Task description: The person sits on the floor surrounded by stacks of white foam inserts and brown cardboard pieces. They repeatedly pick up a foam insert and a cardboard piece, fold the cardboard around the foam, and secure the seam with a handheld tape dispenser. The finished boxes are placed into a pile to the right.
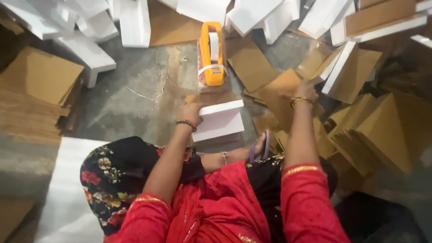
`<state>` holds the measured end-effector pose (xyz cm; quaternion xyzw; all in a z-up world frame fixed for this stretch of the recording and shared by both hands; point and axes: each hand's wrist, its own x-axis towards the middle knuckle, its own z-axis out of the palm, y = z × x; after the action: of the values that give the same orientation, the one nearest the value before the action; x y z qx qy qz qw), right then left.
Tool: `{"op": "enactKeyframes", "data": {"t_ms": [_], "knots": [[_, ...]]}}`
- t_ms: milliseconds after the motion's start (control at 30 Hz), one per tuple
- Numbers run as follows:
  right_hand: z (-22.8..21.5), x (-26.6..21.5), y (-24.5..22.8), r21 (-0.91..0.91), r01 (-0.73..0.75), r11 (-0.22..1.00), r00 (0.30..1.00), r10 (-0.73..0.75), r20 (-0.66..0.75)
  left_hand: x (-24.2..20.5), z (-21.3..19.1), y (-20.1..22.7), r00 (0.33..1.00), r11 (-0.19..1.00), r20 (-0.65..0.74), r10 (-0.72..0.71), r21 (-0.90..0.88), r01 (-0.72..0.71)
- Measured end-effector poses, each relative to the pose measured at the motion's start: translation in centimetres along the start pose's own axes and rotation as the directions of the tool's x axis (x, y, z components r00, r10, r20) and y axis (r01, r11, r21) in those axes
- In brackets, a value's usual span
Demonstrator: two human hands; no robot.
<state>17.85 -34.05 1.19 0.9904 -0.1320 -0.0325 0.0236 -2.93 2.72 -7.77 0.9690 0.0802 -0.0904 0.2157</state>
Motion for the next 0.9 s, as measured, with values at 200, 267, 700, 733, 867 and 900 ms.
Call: {"op": "enactKeyframes", "data": {"t_ms": [200,267,700,733,867,900], "knots": [[-8.7,-3.2,-3.7,0.392,0.729,0.562,0.621,-0.783,-0.034,3.1,-2.3,0.6,0.994,0.997,0.105,0.006,0.074,-0.014],[-6.5,-6.7,-7.0,0.306,0.91,0.28,0.304,-0.952,-0.032,4.0,-2.4,-0.1,0.977,0.991,0.206,0.063,0.102,-0.086],[2.1,-16.3,-13.3,0.088,0.978,0.187,0.2,-0.966,-0.167,7.1,-3.5,0.0,0.634,0.99,0.769,0.077,0.017,-0.14],[2.3,-17.1,-12.9,0.099,0.969,0.228,0.244,-0.946,-0.215,7.7,-3.2,-0.1,0.633,0.952,0.739,0.229,-0.034,-0.304],[5.0,-20.1,-12.4,0.002,0.939,0.344,0.32,-0.872,-0.369,8.9,-2.4,-0.3,0.558,0.85,0.702,0.443,-0.129,-0.511],[5.9,-20.3,-12.5,-0.059,0.931,0.359,0.307,-0.863,-0.401,8.5,-2.7,-0.3,0.565,0.879,0.721,0.402,-0.131,-0.458]]}}
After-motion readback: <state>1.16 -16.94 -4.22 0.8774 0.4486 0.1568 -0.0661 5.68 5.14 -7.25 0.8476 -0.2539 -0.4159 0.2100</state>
